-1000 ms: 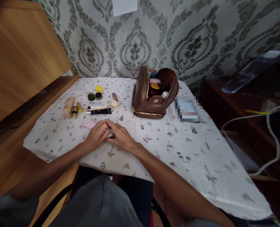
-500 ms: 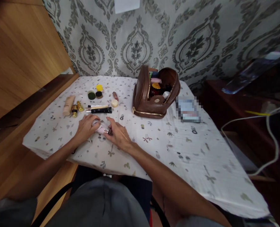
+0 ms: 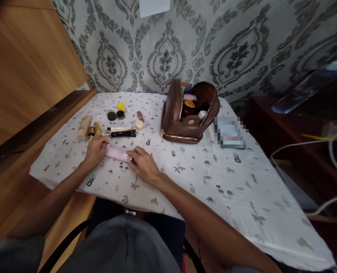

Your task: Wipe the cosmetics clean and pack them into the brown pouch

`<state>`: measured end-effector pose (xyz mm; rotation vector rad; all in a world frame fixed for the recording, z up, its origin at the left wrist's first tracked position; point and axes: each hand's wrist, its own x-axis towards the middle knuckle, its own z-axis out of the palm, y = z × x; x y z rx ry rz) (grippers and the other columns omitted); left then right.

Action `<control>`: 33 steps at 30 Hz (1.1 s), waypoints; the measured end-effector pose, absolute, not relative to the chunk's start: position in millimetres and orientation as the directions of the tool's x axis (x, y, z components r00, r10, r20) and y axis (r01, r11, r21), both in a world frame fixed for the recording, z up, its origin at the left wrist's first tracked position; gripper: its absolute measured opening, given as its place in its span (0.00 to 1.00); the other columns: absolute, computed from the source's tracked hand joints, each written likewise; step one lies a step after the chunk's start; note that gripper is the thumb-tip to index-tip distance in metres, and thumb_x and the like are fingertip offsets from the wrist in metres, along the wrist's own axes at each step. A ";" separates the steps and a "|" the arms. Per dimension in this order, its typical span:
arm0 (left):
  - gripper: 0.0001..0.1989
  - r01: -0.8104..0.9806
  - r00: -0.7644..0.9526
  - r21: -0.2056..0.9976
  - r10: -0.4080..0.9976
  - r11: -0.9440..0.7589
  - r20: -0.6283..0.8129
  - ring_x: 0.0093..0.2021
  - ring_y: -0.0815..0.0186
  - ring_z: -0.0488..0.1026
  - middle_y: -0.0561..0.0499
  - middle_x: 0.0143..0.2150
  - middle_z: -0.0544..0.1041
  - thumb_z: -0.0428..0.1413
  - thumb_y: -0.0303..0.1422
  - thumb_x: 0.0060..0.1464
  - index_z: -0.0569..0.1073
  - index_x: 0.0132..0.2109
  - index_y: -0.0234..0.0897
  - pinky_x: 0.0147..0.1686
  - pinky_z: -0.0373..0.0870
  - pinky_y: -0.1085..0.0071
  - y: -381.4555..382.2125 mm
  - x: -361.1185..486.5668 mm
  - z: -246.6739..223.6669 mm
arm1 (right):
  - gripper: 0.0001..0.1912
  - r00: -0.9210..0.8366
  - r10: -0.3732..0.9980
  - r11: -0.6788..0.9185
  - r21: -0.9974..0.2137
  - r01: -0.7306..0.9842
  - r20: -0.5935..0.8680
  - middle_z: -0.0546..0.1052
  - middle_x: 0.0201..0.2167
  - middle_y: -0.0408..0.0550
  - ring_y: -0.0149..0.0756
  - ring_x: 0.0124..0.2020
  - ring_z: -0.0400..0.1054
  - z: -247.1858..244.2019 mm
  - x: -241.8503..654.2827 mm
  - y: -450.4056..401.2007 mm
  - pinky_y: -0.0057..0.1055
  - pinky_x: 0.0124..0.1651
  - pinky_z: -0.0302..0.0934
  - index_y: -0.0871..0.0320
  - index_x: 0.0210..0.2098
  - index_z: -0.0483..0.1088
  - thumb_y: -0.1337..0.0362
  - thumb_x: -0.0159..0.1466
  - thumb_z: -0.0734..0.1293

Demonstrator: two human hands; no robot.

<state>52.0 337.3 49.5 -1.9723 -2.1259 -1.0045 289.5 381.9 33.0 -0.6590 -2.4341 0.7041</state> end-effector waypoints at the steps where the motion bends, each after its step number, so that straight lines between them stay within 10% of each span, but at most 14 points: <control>1: 0.10 0.912 -0.158 0.407 0.866 -0.057 0.475 0.37 0.59 0.68 0.50 0.29 0.70 0.47 0.21 0.50 0.65 0.27 0.40 0.41 0.66 0.63 335.4 62.0 52.5 | 0.17 -0.749 0.570 0.744 -0.599 0.297 0.337 0.73 0.43 0.53 0.40 0.42 0.69 33.8 289.6 381.5 0.35 0.43 0.66 0.60 0.53 0.71 0.68 0.65 0.66; 9: 0.13 0.931 0.168 0.217 0.871 -0.294 0.461 0.39 0.59 0.69 0.46 0.37 0.74 0.43 0.31 0.67 0.71 0.41 0.36 0.43 0.65 0.63 329.8 145.8 63.6 | 0.03 -0.674 0.705 0.552 -0.767 0.329 0.218 0.71 0.28 0.44 0.31 0.28 0.62 45.5 290.6 381.6 0.29 0.35 0.57 0.60 0.32 0.69 0.67 0.62 0.66; 16: 0.21 0.987 0.157 -0.023 0.906 -0.161 0.394 0.36 0.58 0.70 0.44 0.33 0.75 0.41 0.37 0.69 0.73 0.33 0.36 0.39 0.63 0.62 336.0 86.3 58.1 | 0.08 -0.685 0.705 0.482 -0.834 0.269 0.186 0.72 0.28 0.41 0.30 0.28 0.62 44.1 293.3 385.6 0.28 0.34 0.57 0.59 0.40 0.72 0.62 0.63 0.67; 24: 0.21 0.979 0.161 0.056 0.913 -0.195 0.375 0.39 0.59 0.69 0.45 0.35 0.73 0.39 0.36 0.70 0.71 0.34 0.36 0.43 0.65 0.64 328.5 46.4 50.6 | 0.13 -0.719 0.595 0.675 -0.709 0.205 0.359 0.72 0.40 0.49 0.35 0.37 0.67 33.1 297.8 386.9 0.31 0.40 0.63 0.57 0.49 0.72 0.68 0.63 0.68; 33: 0.18 0.955 0.295 -0.150 0.881 -0.257 0.369 0.38 0.57 0.71 0.45 0.34 0.75 0.44 0.36 0.69 0.74 0.35 0.35 0.41 0.61 0.60 329.7 94.8 56.8 | 0.08 -0.717 0.642 0.716 -0.550 0.431 0.274 0.73 0.38 0.52 0.41 0.42 0.66 36.4 293.9 383.3 0.36 0.45 0.63 0.60 0.38 0.72 0.61 0.64 0.69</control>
